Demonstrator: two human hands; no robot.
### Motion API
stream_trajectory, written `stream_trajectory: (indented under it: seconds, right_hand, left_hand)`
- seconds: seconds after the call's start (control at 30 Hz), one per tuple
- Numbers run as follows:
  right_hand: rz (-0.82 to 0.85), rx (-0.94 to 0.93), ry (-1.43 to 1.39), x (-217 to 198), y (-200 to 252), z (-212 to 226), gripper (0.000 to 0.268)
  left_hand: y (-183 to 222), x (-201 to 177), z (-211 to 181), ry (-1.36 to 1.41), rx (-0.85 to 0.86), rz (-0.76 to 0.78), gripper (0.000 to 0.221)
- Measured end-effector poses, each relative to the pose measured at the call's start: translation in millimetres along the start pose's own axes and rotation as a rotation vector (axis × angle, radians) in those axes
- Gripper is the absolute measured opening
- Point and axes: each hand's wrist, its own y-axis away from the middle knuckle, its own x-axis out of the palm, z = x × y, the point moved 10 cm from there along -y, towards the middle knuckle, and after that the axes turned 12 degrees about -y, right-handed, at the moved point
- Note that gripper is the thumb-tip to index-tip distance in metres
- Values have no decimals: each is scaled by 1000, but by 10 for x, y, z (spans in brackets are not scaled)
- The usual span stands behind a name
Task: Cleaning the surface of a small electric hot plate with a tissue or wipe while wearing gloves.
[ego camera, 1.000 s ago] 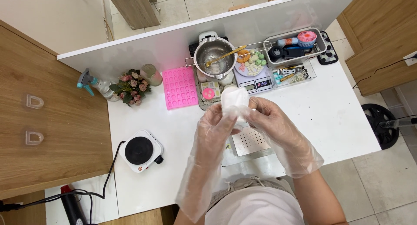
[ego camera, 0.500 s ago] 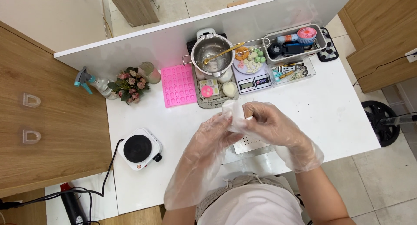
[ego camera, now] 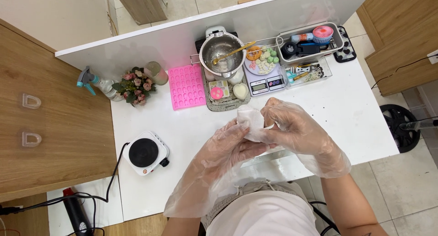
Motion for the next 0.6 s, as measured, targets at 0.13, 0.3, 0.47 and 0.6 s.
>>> stream_trajectory:
  seconds: [0.13, 0.3, 0.47, 0.6]
  right_hand:
    - [-51, -67, 124, 44, 50, 130, 22]
    - [-191, -285, 250, -3, 312, 400, 49]
    - [-38, -336, 308, 83, 436, 715, 27]
    - [169, -502, 491, 272, 549, 1037, 26]
  left_hand:
    - [-62, -169, 209, -58, 55, -58, 44]
    - [204, 124, 14, -350, 205, -21, 32]
    - [660, 825, -598, -858, 424, 89, 27]
    - [823, 912, -578, -980, 439, 232, 34]
